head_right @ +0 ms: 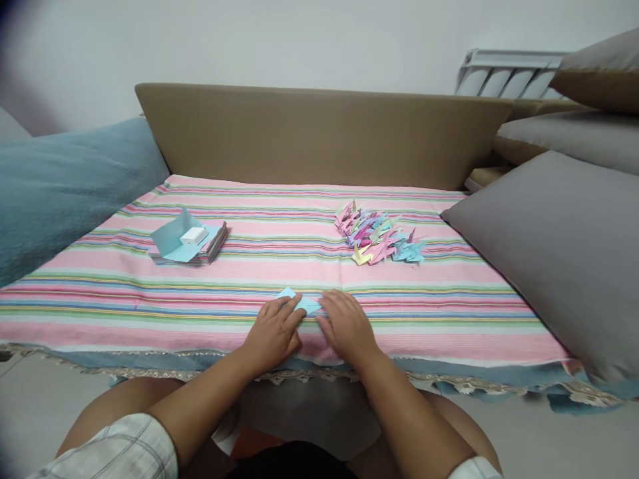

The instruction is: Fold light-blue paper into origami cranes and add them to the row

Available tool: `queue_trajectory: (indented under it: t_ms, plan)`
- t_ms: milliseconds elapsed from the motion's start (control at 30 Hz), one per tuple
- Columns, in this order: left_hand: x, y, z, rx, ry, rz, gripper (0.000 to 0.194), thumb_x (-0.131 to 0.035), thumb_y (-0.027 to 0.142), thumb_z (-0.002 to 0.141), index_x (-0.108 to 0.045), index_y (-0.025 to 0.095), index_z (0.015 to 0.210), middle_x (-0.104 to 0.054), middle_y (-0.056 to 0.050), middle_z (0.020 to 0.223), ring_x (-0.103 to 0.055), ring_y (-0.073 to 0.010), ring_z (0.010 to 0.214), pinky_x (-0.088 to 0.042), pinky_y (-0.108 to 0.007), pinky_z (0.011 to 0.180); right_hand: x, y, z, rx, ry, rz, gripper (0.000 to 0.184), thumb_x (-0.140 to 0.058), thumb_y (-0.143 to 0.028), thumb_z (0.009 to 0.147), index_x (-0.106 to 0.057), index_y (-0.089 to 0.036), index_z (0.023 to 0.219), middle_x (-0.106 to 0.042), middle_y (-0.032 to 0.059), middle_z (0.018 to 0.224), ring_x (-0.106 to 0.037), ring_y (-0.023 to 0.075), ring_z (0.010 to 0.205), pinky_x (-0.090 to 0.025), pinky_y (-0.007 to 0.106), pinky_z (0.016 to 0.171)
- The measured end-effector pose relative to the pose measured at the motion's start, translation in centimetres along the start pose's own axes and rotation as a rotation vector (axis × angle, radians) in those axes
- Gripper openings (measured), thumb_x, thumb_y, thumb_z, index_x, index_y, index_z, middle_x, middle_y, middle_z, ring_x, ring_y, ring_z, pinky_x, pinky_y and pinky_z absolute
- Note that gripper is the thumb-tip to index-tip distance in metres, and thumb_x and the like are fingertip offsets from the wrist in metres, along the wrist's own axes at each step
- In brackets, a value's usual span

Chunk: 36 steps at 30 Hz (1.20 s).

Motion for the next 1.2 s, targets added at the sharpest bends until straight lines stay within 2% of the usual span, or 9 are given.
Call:
queue_trajectory:
  t_ms: [100, 267, 367, 533, 700, 800, 900, 1033, 1200]
  plan:
    - [-0.1, -0.1, 0.0, 0.008, -0.013, -0.019, 0.045, -0.052, 0.021, 0.076, -0.05, 0.021, 0.121, -0.042, -0.008, 0.139, -0.04, -0.0281, 0.12, -0.033, -0.046, 0.097, -1.7, -2.1, 0.0, 0.146, -0.077, -0.01, 0.049, -0.04, -0.037, 0.092, -0.041, -0.012, 0.133, -0.045, 0.0124, 0.137, -0.032, 0.025, 0.132, -0.026, 0.047, 0.107]
    - [-0.3, -0.3, -0.1, 0.03, -0.063, -0.06, 0.05, -0.052, 0.023, 0.077, -0.045, 0.021, 0.127, -0.037, -0.008, 0.143, -0.037, -0.029, 0.123, -0.032, -0.048, 0.099, -4.0, -2.5, -0.3, 0.118, -0.184, -0.022, 0.064, -0.035, -0.049, 0.091, -0.027, -0.01, 0.141, -0.042, 0.0165, 0.139, -0.034, 0.0258, 0.131, -0.025, 0.05, 0.106]
    - [-0.5, -0.5, 0.0, 0.065, -0.082, -0.109, 0.052, -0.052, 0.021, 0.076, -0.045, 0.022, 0.127, -0.036, -0.008, 0.144, -0.036, -0.0297, 0.124, -0.031, -0.049, 0.1, -4.2, -2.2, -0.4, 0.097, -0.197, -0.024, 0.065, -0.034, -0.05, 0.092, -0.024, -0.011, 0.143, -0.04, 0.0163, 0.14, -0.031, 0.0253, 0.133, -0.024, 0.05, 0.107]
    - [-0.9, -1.5, 0.3, 0.192, -0.102, -0.243, 0.067, -0.054, 0.017, 0.069, -0.036, 0.016, 0.134, -0.044, -0.011, 0.138, -0.031, -0.0306, 0.129, -0.028, -0.05, 0.104, -4.3, -2.0, -0.4, 0.085, -0.205, -0.018, 0.065, -0.032, -0.049, 0.092, -0.019, -0.012, 0.144, -0.04, 0.0147, 0.14, -0.032, 0.0249, 0.133, -0.025, 0.05, 0.106]
    - [-1.1, -2.2, 0.4, 0.251, -0.121, -0.292, 0.07, -0.055, 0.017, 0.067, -0.035, 0.017, 0.134, -0.043, -0.01, 0.139, -0.026, -0.0301, 0.134, -0.018, -0.053, 0.108, -4.1, -2.1, -0.4, 0.082, -0.223, -0.013, 0.062, -0.032, -0.051, 0.092, -0.024, -0.016, 0.143, -0.038, 0.0128, 0.142, -0.03, 0.024, 0.134, -0.024, 0.05, 0.107]
    - [-0.7, -2.5, 0.1, 0.236, -0.079, -0.257, 0.064, -0.056, 0.021, 0.071, -0.036, 0.017, 0.132, -0.043, -0.012, 0.138, -0.027, -0.031, 0.133, -0.016, -0.057, 0.108, -4.0, -2.4, -0.4, 0.116, -0.248, -0.042, 0.056, -0.035, -0.05, 0.091, -0.031, -0.023, 0.14, -0.035, 0.0102, 0.144, -0.028, 0.025, 0.134, -0.025, 0.052, 0.106]
    - [-0.2, -2.6, -0.7, 0.158, -0.045, -0.195, 0.055, -0.057, 0.026, 0.075, -0.041, 0.017, 0.128, -0.039, -0.014, 0.141, -0.027, -0.0314, 0.133, -0.018, -0.058, 0.107, -3.9, -2.6, -0.4, 0.142, -0.272, -0.065, 0.055, -0.039, -0.053, 0.089, -0.035, -0.027, 0.138, -0.032, 0.0093, 0.146, -0.028, 0.027, 0.134, -0.025, 0.053, 0.104]
    - [0.3, -2.6, -1.9, 0.042, -0.082, -0.106, 0.047, -0.058, 0.032, 0.078, -0.048, 0.022, 0.122, -0.034, -0.011, 0.144, -0.026, -0.0319, 0.133, -0.021, -0.056, 0.106, -3.9, -2.7, -0.4, 0.15, -0.284, -0.078, 0.058, -0.043, -0.053, 0.087, -0.034, -0.028, 0.139, -0.031, 0.0112, 0.146, -0.027, 0.0278, 0.134, -0.024, 0.053, 0.104]
    - [0.7, -3.3, -2.9, 0.01, -0.12, -0.025, 0.053, -0.06, 0.036, 0.078, -0.046, 0.027, 0.127, -0.033, -0.009, 0.145, -0.025, -0.0327, 0.134, -0.019, -0.055, 0.107, -4.0, -2.6, -0.5, 0.15, -0.286, -0.084, 0.057, -0.047, -0.052, 0.086, -0.037, -0.029, 0.137, -0.03, 0.0102, 0.147, -0.026, 0.0282, 0.135, -0.023, 0.053, 0.105]
Point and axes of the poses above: each hand's wrist, its own z-axis towards the middle knuckle, its own x-axis out of the back of the hand, y = z × x, the point moved 7 cm from there along z, towards the middle knuckle
